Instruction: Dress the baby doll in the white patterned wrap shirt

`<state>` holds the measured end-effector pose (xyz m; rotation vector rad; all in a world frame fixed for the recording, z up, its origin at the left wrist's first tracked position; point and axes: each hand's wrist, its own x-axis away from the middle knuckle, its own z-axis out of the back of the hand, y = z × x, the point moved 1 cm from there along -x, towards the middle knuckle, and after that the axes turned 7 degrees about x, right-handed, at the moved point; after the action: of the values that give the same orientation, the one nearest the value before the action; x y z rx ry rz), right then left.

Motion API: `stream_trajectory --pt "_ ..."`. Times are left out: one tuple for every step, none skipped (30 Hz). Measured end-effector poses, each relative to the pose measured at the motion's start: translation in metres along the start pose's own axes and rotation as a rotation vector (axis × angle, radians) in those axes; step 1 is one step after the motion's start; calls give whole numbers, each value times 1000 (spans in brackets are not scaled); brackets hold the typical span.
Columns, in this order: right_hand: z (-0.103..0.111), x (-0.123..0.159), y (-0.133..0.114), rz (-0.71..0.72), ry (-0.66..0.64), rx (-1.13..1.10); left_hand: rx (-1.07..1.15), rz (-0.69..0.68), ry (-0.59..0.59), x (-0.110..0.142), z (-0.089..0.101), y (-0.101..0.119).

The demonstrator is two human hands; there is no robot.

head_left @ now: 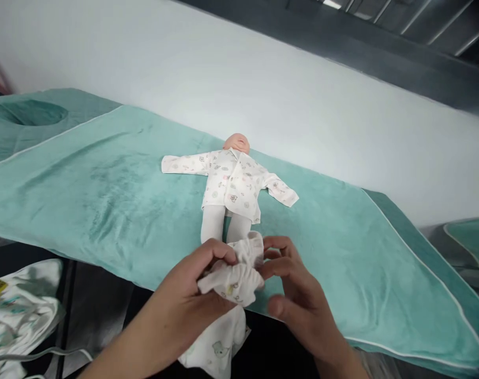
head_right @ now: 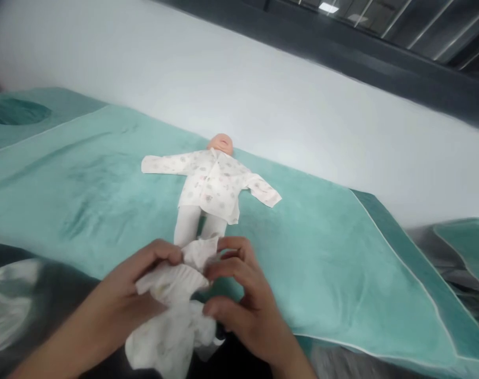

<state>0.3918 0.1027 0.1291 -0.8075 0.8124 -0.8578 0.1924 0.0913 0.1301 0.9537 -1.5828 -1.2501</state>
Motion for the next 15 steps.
stream_trajectory --pt "0 0 -1 15 -48 28 28 6 -31 0 5 1" --pt "0 -1 -3 25 -64 59 39 5 -57 -1 9 1" --pt "0 -2 -5 35 -51 98 40 0 -69 -2 12 0" --pt "1 -4 -7 42 -20 132 34 -3 -72 -4 15 -1" --pt "2 -5 -9 40 17 142 18 -4 -75 -5 18 -2" --pt "4 -5 -10 27 41 115 -14 -3 -91 -6 21 -3" --pt "6 -6 -9 -7 44 47 -61 2 -126 -6 23 -3" --pt "9 -5 -8 -61 28 -53 -119 9 -178 -5 26 -2" --pt "11 -4 -6 -131 -5 -170 -171 13 -230 -4 28 0" --pt "13 -3 -2 -203 -44 -286 -201 19 -267 -2 31 3" --pt "13 -2 1 -267 -80 -389 -196 30 -266 0 33 5" --pt "13 -1 4 -317 -107 -473 -149 41 -219 1 35 8" --pt "11 0 6 -348 -129 -535 -60 49 -136 1 36 11" --pt "9 -1 6 -357 -172 -574 58 46 -40 1 36 13" --pt "5 -2 6 -354 -255 -578 188 37 54 0 36 14"
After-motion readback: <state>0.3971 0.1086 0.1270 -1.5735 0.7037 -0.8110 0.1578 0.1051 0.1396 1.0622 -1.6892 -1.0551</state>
